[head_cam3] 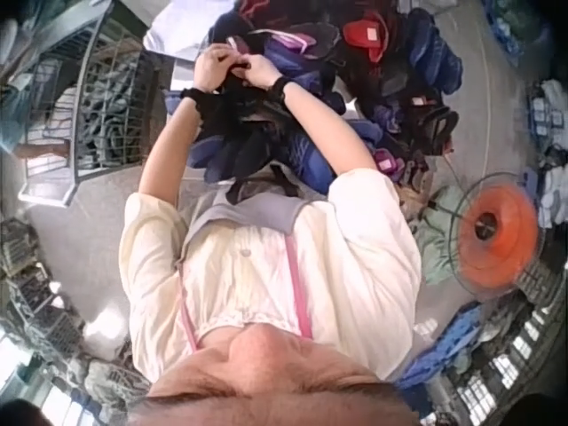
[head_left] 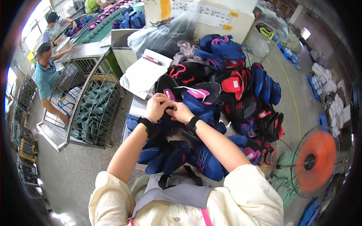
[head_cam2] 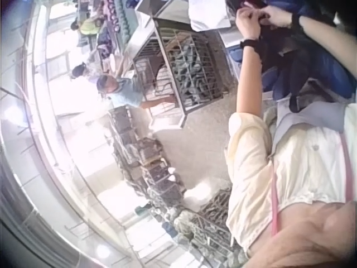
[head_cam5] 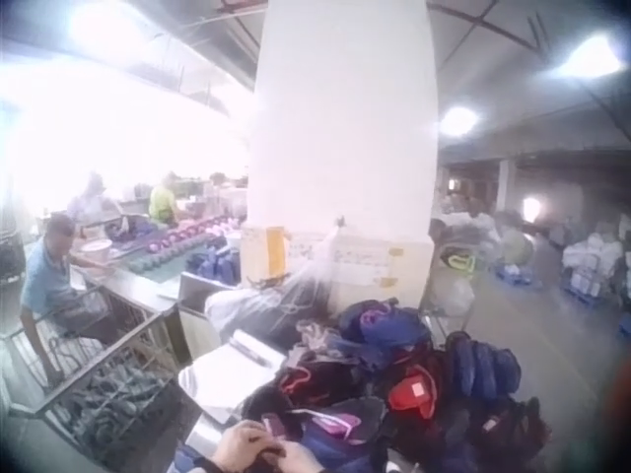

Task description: Gathering shoe components from bags and arranging them on an assembly line table.

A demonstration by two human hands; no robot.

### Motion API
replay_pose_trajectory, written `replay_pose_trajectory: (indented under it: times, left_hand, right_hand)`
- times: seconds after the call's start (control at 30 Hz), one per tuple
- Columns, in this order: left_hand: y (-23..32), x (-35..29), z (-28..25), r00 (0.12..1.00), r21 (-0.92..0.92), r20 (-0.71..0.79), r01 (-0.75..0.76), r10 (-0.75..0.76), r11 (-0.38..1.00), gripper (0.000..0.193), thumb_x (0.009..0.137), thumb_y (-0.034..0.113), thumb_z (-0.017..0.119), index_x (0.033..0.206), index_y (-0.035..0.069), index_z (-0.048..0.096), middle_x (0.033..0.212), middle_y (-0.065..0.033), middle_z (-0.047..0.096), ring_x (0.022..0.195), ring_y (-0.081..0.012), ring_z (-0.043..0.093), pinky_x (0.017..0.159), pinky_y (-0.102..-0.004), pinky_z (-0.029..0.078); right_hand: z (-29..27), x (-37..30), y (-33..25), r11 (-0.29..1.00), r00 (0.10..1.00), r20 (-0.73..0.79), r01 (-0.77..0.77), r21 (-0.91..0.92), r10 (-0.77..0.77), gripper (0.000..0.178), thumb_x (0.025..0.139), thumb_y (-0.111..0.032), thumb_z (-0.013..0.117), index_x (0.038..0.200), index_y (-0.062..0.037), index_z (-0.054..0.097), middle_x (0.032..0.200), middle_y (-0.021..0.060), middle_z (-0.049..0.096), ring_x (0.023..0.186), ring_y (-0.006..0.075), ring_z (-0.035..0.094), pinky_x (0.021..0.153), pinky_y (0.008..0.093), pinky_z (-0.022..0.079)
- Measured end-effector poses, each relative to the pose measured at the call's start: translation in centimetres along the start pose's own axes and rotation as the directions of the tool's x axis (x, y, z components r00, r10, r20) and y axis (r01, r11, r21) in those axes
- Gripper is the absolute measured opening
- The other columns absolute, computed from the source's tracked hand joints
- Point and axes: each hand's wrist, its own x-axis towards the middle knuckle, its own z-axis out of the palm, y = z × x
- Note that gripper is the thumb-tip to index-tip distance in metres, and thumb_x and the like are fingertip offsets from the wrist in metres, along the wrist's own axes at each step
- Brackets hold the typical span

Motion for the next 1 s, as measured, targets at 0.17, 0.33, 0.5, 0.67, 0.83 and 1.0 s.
replay_pose_trajectory:
  times: [0.17, 0.33, 0.5, 0.67, 0.83, 1.0]
  left_hand:
    - [-0.3, 0.3, 0.4, 0.999, -0.021, -0.047, -0.02, 0.019, 1.0, 0.015, 0.07, 0.016, 0.068, 0.075, 0.002, 0.066, 0.087, -0.0087, 0.06, 0.079, -0.0217, 0.059, 0.071, -0.0302, 0.047]
    - [-2.0, 0.2, -0.8, 0.958, 0.209, 0.252, 0.082, -0.134, 0.974, 0.022, 0.07, 0.02, 0.068, 0.084, 0.005, 0.061, 0.083, -0.009, 0.061, 0.077, -0.0255, 0.059, 0.072, -0.0348, 0.047]
    - [-0.5, -0.2, 1.4, 0.778, 0.734, 0.547, -0.269, -0.309, 0.624, 0.036, 0.069, 0.044, 0.065, 0.085, 0.011, 0.065, 0.086, -0.0058, 0.063, 0.087, -0.0257, 0.057, 0.074, -0.0378, 0.047]
    - [0.5, 0.9, 0.7, 0.724, 0.713, 0.579, -0.227, -0.375, 0.663, 0.042, 0.072, 0.049, 0.059, 0.086, 0.01, 0.065, 0.085, -0.0056, 0.064, 0.088, -0.0247, 0.056, 0.078, -0.0329, 0.045]
    - [0.8, 2.2, 2.0, 0.731, 0.702, 0.625, -0.373, -0.274, 0.606, 0.043, 0.072, 0.047, 0.06, 0.077, 0.005, 0.066, 0.078, -0.008, 0.064, 0.081, -0.0212, 0.059, 0.077, -0.0317, 0.042]
    - [-13.8, 0.0, 2.6, 0.878, 0.373, 0.452, -0.348, 0.159, 0.86, 0.039, 0.073, 0.046, 0.06, 0.078, 0.007, 0.066, 0.08, -0.0079, 0.064, 0.084, -0.0229, 0.059, 0.078, -0.032, 0.042]
  right_hand:
    - [-0.2, 1.9, -0.2, 0.978, 0.974, -0.113, 0.189, -0.083, -0.198, 0.021, 0.084, -0.017, 0.051, 0.074, -0.0014, 0.061, 0.055, 0.0057, 0.058, 0.046, 0.0129, 0.057, 0.044, 0.0255, 0.044]
    - [-0.7, 2.7, 1.3, 0.932, 0.996, -0.012, -0.075, 0.355, 0.084, 0.045, 0.091, -0.037, 0.041, 0.064, -0.0051, 0.057, 0.055, 0.007, 0.058, 0.049, 0.0155, 0.059, 0.044, 0.0242, 0.043]
    - [-0.6, 4.8, 1.4, 0.685, 0.957, 0.0, -0.207, 0.699, 0.289, 0.038, 0.089, -0.035, 0.047, 0.058, -0.0129, 0.043, 0.05, -0.0018, 0.039, 0.04, 0.0106, 0.039, 0.037, 0.0248, 0.033]
    - [-4.0, 3.6, -2.4, 0.72, 0.975, -0.219, 0.132, 0.681, 0.029, 0.039, 0.089, -0.027, 0.048, 0.053, -0.0119, 0.039, 0.048, -0.0022, 0.035, 0.039, 0.0083, 0.034, 0.037, 0.0225, 0.026]
    - [-7.2, -3.4, -13.1, 0.73, 0.908, -0.23, 0.418, 0.541, -0.35, 0.046, 0.091, -0.028, 0.046, 0.051, -0.0088, 0.036, 0.047, -0.0037, 0.032, 0.043, 0.004, 0.026, 0.042, 0.0215, 0.02]
    - [-4.7, -10.7, -18.7, 0.721, 0.772, -0.128, 0.629, 0.291, -0.623, 0.046, 0.092, -0.026, 0.042, 0.053, -0.0026, 0.036, 0.049, -0.0012, 0.034, 0.045, 0.0076, 0.028, 0.044, 0.0256, 0.022]
